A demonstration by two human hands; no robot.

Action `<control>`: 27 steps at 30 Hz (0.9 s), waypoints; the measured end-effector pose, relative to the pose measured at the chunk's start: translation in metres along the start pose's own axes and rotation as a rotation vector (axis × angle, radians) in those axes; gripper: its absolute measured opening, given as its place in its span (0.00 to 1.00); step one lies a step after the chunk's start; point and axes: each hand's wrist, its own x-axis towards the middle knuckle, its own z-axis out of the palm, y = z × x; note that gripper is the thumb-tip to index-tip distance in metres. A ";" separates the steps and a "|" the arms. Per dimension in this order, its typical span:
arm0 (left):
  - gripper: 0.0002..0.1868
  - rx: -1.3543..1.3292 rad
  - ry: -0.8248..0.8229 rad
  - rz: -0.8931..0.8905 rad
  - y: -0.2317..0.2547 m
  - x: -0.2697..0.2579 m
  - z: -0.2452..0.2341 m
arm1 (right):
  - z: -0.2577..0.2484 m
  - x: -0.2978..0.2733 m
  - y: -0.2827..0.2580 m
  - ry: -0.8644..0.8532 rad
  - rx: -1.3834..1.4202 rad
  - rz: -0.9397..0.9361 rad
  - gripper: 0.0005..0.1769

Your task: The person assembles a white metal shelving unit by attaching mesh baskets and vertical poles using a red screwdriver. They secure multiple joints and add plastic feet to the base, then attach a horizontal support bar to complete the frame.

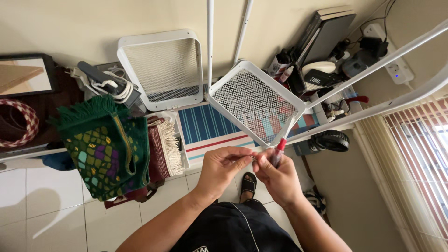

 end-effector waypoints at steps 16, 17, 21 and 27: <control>0.09 0.104 -0.106 0.176 0.015 0.003 0.005 | 0.014 -0.003 -0.006 -0.015 -0.147 -0.137 0.04; 0.09 0.125 -0.107 0.196 0.015 0.004 0.005 | 0.012 -0.003 -0.008 -0.024 -0.043 -0.058 0.05; 0.08 0.183 -0.089 0.263 0.014 0.005 0.007 | 0.010 -0.002 -0.014 -0.037 0.291 0.206 0.04; 0.09 0.232 -0.086 0.273 0.015 0.006 0.010 | 0.016 -0.008 -0.005 0.086 0.022 -0.068 0.02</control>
